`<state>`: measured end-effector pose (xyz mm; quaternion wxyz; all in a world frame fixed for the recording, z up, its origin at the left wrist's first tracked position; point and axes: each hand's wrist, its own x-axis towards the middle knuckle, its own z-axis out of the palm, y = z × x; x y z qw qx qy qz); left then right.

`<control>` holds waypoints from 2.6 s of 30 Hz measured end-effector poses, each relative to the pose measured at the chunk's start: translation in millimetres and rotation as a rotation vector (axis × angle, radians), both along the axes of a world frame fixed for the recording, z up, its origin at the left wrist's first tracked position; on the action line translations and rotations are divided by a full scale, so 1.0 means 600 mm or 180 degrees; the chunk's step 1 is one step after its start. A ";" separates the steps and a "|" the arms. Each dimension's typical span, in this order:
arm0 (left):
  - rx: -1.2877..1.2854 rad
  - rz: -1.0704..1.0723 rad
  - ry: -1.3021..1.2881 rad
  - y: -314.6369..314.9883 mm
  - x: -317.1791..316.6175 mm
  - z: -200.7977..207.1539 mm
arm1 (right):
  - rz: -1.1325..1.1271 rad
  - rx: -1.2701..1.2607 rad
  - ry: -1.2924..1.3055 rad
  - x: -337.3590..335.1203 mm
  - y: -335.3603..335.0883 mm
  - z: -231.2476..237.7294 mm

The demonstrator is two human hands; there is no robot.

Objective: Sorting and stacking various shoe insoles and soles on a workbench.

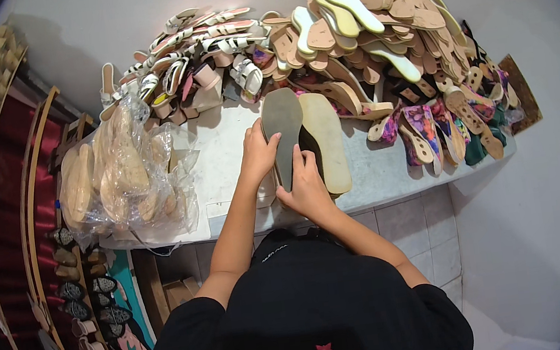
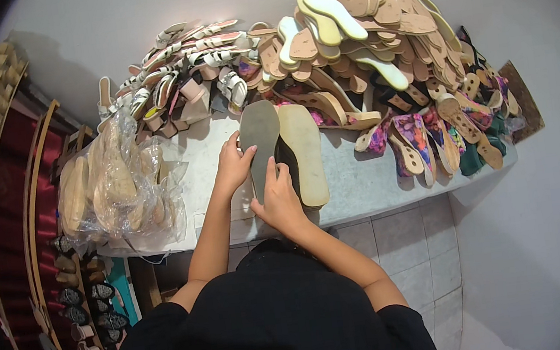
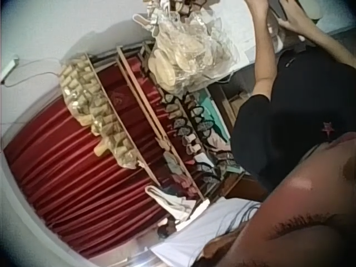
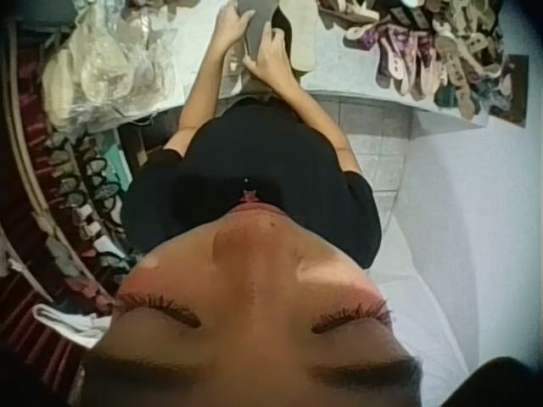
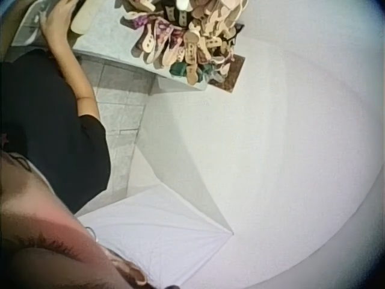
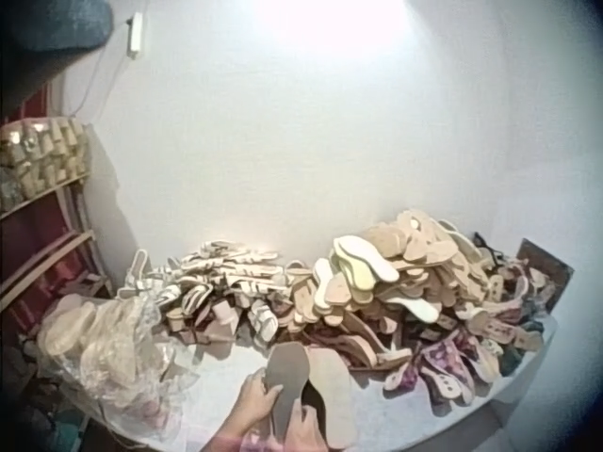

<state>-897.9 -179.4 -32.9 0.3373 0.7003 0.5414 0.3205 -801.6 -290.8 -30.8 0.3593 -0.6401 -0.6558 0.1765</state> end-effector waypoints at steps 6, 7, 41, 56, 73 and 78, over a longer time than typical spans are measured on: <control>0.0078 -0.0102 0.0043 0.024 -0.010 -0.046 | -0.0107 -0.0120 -0.0105 -0.010 0.000 -0.005; 0.0073 -0.0113 0.0043 0.023 -0.010 -0.048 | -0.0124 -0.0169 -0.0138 -0.009 0.001 -0.005; -0.0047 0.0037 0.1496 0.033 0.092 0.008 | -0.1050 -0.1399 -0.1093 0.109 0.028 0.000; -0.0019 0.0044 -0.0270 0.049 0.034 -0.053 | -0.0593 0.0032 -0.0340 0.120 0.035 0.013; -0.2572 0.0076 -0.2908 -0.065 -0.006 -0.032 | 0.0144 -0.1956 0.2993 0.071 0.104 -0.092; -0.2725 -0.0072 -0.3270 -0.046 -0.006 -0.111 | -0.0227 -0.1767 0.3126 0.046 0.096 -0.061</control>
